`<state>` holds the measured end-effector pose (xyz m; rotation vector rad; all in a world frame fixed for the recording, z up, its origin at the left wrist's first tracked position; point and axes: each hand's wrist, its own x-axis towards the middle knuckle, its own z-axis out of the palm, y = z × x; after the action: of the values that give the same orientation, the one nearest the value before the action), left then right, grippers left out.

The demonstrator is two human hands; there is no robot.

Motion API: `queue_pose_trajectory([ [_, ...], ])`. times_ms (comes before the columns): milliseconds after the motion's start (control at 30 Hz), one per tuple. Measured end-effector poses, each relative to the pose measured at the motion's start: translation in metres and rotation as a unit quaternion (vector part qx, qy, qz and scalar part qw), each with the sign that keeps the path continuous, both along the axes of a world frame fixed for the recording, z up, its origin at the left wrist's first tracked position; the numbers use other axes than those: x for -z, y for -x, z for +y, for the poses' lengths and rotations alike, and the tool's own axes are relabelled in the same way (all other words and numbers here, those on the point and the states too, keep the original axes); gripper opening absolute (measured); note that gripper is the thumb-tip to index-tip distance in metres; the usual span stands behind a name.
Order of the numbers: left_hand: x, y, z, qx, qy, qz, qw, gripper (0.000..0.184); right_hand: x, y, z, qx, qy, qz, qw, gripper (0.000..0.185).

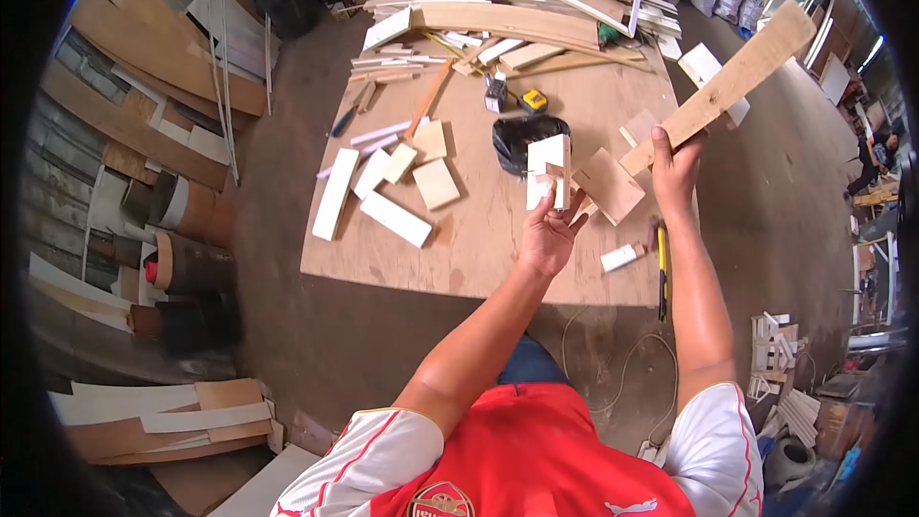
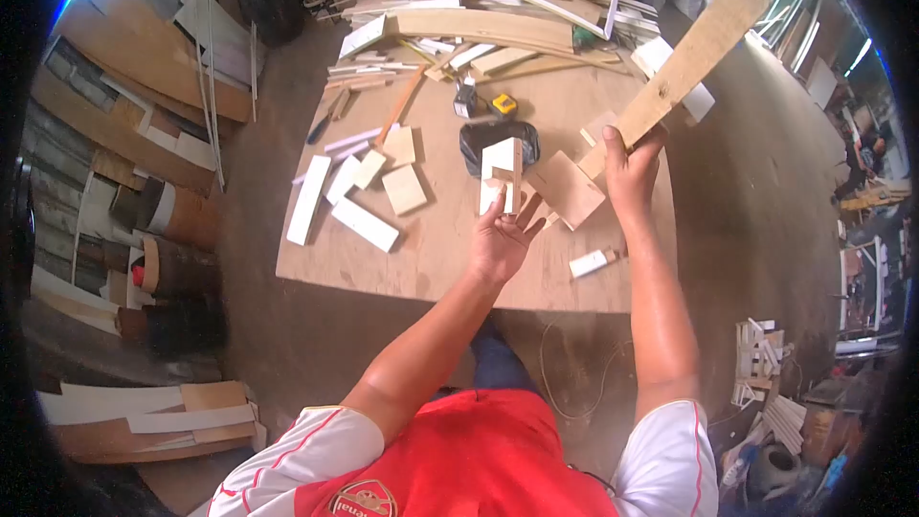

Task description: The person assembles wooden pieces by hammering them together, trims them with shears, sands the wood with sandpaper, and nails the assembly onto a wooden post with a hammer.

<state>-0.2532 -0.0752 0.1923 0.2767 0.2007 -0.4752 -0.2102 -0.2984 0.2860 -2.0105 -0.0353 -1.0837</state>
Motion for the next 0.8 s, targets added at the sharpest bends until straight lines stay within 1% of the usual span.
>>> queue_pose_trajectory([
  [100, 0.005, -0.045, -0.009, 0.017, -0.039, -0.005, 0.999, 0.045, 0.013, -0.042, -0.010, 0.020, -0.020, 0.037, 0.999, 0.068],
  [133, 0.009, -0.057, -0.010, 0.032, -0.040, -0.019, 0.999, 0.049, 0.020, -0.053, -0.012, 0.013, -0.031, 0.041, 0.999, 0.067],
  [233, 0.017, -0.082, -0.015, 0.025, -0.090, -0.026, 0.995, 0.048, 0.028, -0.072, -0.017, 0.016, -0.081, 0.067, 0.994, 0.067],
  [267, 0.020, -0.088, -0.012, 0.034, -0.099, -0.033, 0.994, 0.049, 0.029, -0.076, -0.018, 0.021, -0.080, 0.065, 0.994, 0.066],
  [367, 0.029, -0.099, -0.007, 0.066, -0.139, -0.045, 0.987, 0.058, 0.035, -0.086, -0.021, -0.001, -0.064, 0.092, 0.994, 0.065],
  [400, 0.030, -0.102, -0.005, 0.067, -0.140, -0.037, 0.987, 0.059, 0.026, -0.086, -0.011, -0.004, -0.094, 0.124, 0.988, 0.065],
  [500, 0.028, -0.109, 0.004, 0.079, -0.142, -0.025, 0.986, 0.062, 0.037, -0.088, 0.001, 0.005, -0.094, 0.127, 0.987, 0.068],
  [533, 0.026, -0.108, 0.007, 0.083, -0.145, -0.023, 0.986, 0.062, 0.037, -0.087, 0.002, 0.017, -0.090, 0.129, 0.987, 0.073],
  [633, 0.018, -0.111, 0.017, 0.095, -0.158, -0.029, 0.982, 0.060, 0.045, -0.082, 0.004, 0.041, -0.116, 0.142, 0.982, 0.075],
  [667, 0.017, -0.112, 0.020, 0.100, -0.162, -0.031, 0.981, 0.060, 0.049, -0.081, 0.006, 0.058, -0.138, 0.138, 0.979, 0.062],
  [767, 0.015, -0.116, 0.028, 0.110, -0.171, -0.039, 0.978, 0.058, 0.061, -0.077, 0.000, 0.083, -0.120, 0.164, 0.976, 0.058],
  [800, 0.011, -0.120, 0.029, 0.114, -0.173, -0.044, 0.977, 0.058, 0.058, -0.076, 0.001, 0.073, -0.133, 0.179, 0.972, 0.062],
])
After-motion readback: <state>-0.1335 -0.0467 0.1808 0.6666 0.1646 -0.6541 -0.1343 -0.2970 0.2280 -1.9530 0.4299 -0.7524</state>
